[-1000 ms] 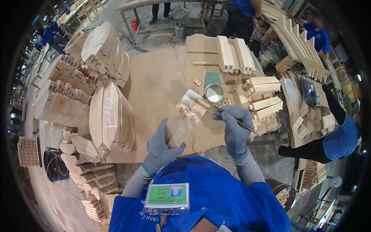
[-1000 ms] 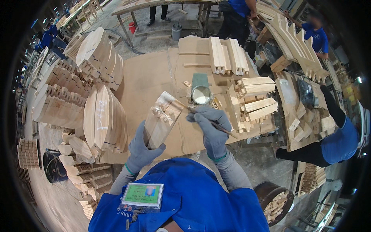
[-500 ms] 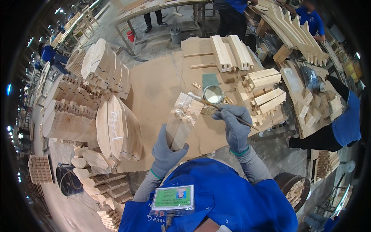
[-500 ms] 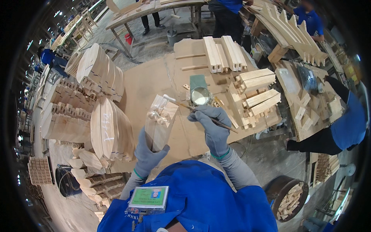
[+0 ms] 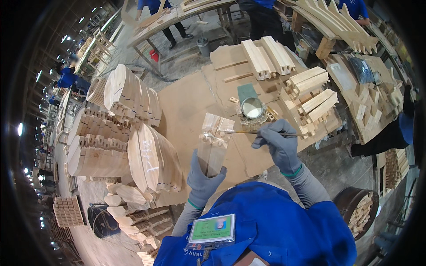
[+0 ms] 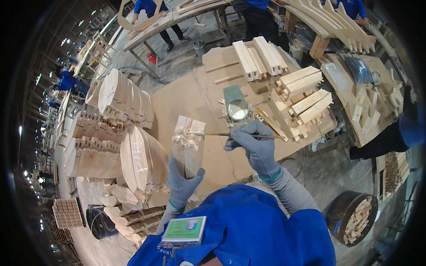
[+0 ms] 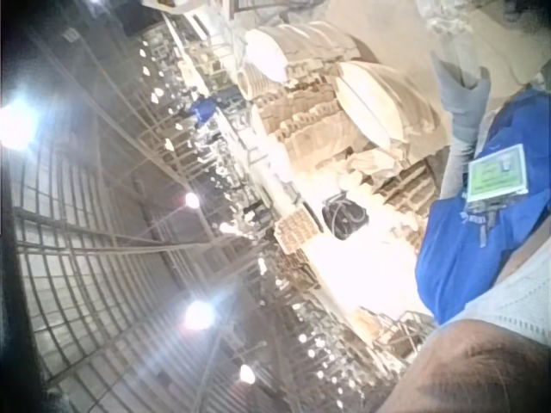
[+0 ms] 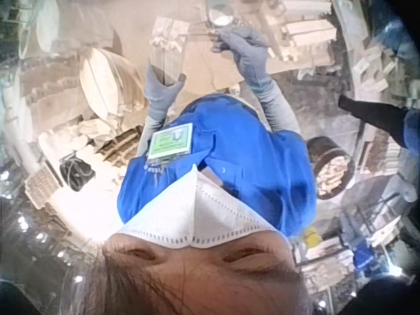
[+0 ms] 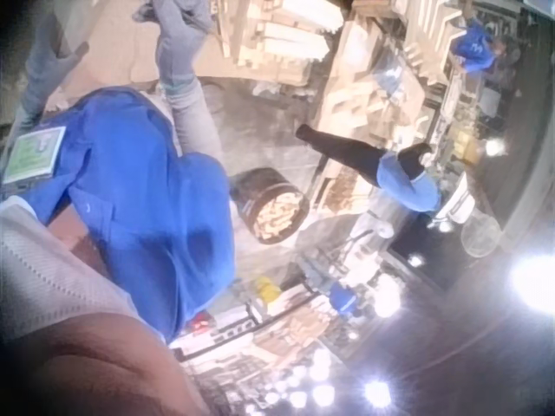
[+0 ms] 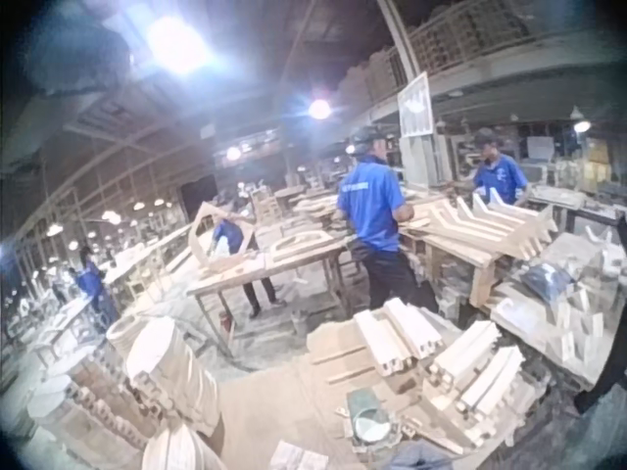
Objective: The person repeatedly picks up small wooden pieces, applies glue to their edges and joints using a brush, and places them back on the workbench. The process is repeated for multiple pieces in a workshop setting.
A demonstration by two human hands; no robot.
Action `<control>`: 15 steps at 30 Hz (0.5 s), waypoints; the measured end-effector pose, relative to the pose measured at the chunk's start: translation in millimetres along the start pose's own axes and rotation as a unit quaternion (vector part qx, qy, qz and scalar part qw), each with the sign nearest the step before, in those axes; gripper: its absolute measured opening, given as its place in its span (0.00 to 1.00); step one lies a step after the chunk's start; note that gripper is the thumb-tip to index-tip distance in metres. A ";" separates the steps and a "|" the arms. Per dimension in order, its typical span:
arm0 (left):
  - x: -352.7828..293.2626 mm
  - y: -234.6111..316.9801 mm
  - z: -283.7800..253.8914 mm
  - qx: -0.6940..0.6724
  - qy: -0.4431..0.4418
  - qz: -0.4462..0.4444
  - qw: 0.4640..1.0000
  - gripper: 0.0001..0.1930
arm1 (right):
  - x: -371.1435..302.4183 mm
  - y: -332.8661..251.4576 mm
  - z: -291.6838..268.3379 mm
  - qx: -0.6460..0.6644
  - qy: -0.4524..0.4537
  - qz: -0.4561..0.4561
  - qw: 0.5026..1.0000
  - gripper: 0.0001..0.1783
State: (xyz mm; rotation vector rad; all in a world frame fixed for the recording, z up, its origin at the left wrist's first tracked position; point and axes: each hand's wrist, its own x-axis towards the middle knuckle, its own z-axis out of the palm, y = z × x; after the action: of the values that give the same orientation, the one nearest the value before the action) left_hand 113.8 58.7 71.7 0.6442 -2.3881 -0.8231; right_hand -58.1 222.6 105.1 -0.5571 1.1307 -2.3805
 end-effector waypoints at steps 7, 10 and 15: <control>-2.8 0.3 0.7 -0.010 0.008 0.013 1.000 0.46 | 6.6 -2.8 0.4 0.055 0.071 -0.001 0.996 0.04; -1.4 1.9 -1.8 -0.009 -0.009 -0.005 1.000 0.46 | 3.1 -3.1 -6.8 0.038 0.034 0.008 0.999 0.03; -1.5 -0.2 -2.4 -0.007 -0.002 0.018 1.000 0.46 | 3.9 -7.3 0.7 -0.023 0.057 -0.049 0.997 0.03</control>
State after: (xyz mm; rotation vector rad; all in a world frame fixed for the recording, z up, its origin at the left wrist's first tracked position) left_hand 116.5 58.4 72.7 0.5935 -2.3884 -0.8259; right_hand -62.5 224.2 112.0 -0.5078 1.2359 -2.5033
